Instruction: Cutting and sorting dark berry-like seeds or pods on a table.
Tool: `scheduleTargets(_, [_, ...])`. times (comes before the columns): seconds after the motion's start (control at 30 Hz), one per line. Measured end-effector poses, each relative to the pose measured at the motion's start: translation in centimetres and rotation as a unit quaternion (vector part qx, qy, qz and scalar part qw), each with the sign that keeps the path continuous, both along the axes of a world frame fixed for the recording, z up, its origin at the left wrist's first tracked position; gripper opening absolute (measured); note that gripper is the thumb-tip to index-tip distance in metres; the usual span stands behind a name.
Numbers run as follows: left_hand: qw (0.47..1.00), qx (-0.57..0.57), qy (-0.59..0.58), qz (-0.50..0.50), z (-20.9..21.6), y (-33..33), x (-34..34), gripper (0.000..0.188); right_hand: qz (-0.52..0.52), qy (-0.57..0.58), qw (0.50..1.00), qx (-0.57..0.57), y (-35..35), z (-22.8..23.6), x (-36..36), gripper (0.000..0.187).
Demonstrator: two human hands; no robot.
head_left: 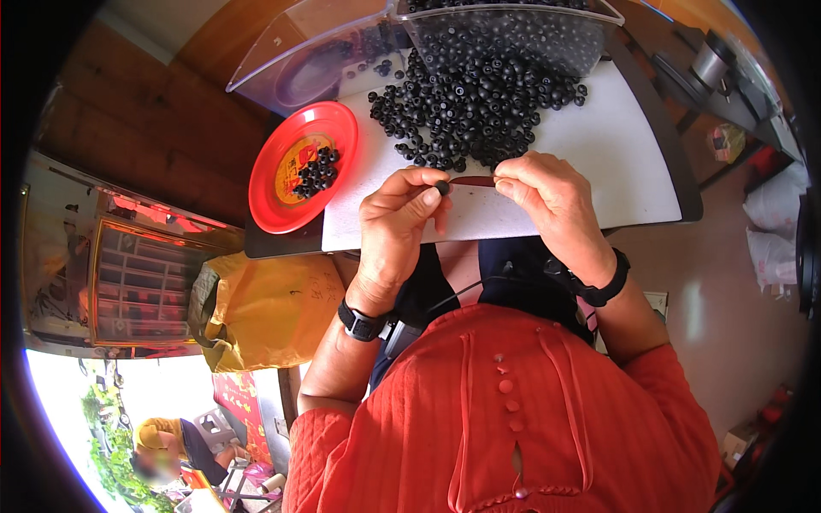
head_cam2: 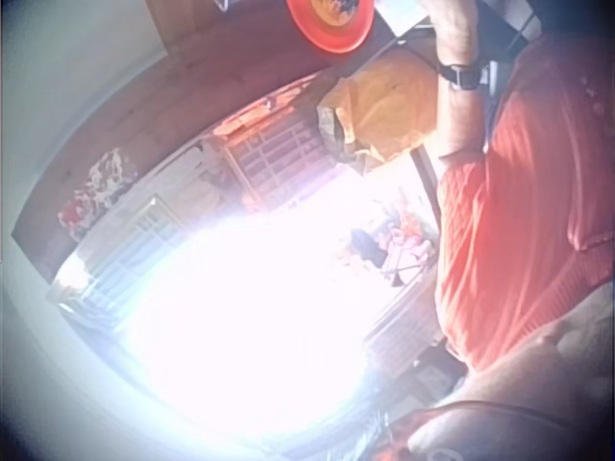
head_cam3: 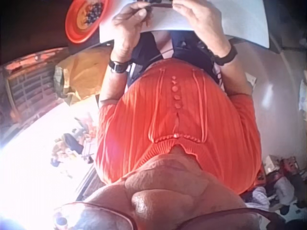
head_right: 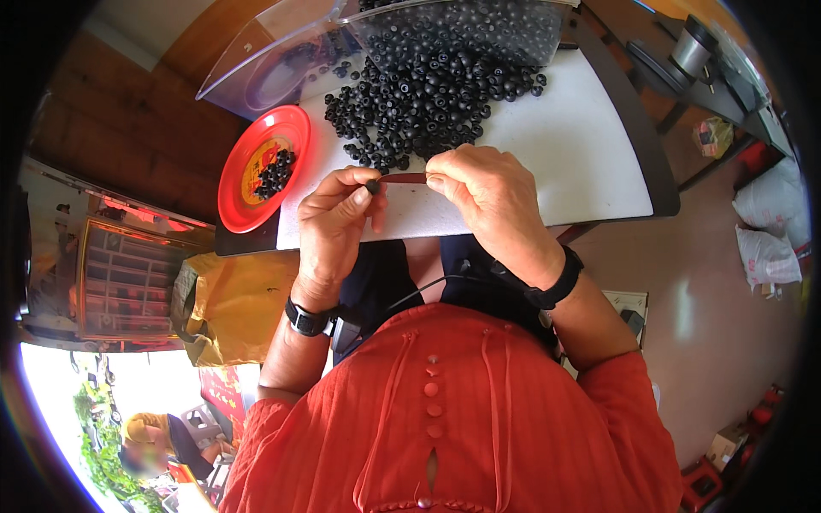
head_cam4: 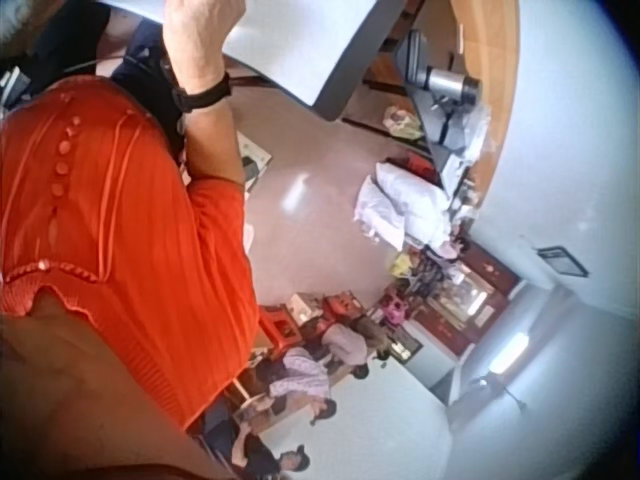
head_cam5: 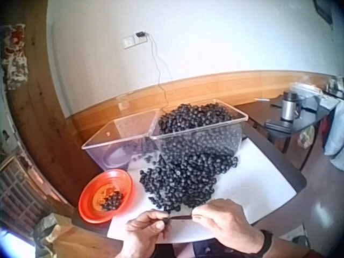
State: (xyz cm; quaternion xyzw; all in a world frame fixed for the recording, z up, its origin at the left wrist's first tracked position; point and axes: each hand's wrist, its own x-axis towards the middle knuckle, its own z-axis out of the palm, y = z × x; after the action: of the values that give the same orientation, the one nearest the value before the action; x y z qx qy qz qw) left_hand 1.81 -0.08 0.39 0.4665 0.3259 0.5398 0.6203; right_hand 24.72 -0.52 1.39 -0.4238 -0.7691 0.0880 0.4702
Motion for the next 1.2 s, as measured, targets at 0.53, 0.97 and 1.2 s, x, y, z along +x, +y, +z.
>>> scheduleTargets(0.53, [0.999, 0.017, -0.041, -0.027, -0.4, 0.1, 0.4, 0.027, -0.011, 0.083, 0.995, -0.048, 0.8, -1.2, -1.5, 0.023])
scheduleTargets(0.97, [0.998, 0.018, -0.051, -0.027, -0.6, 0.2, 0.5, 0.024, -0.005, 0.07, 0.997, -0.043, 1.0, -1.6, -1.4, 0.023])
scheduleTargets(1.2, [0.998, -0.015, -0.053, -0.018, 0.0, 0.1, 0.5, 0.022, 0.014, 0.067, 0.998, 0.004, 1.4, -2.0, -1.5, 0.023])
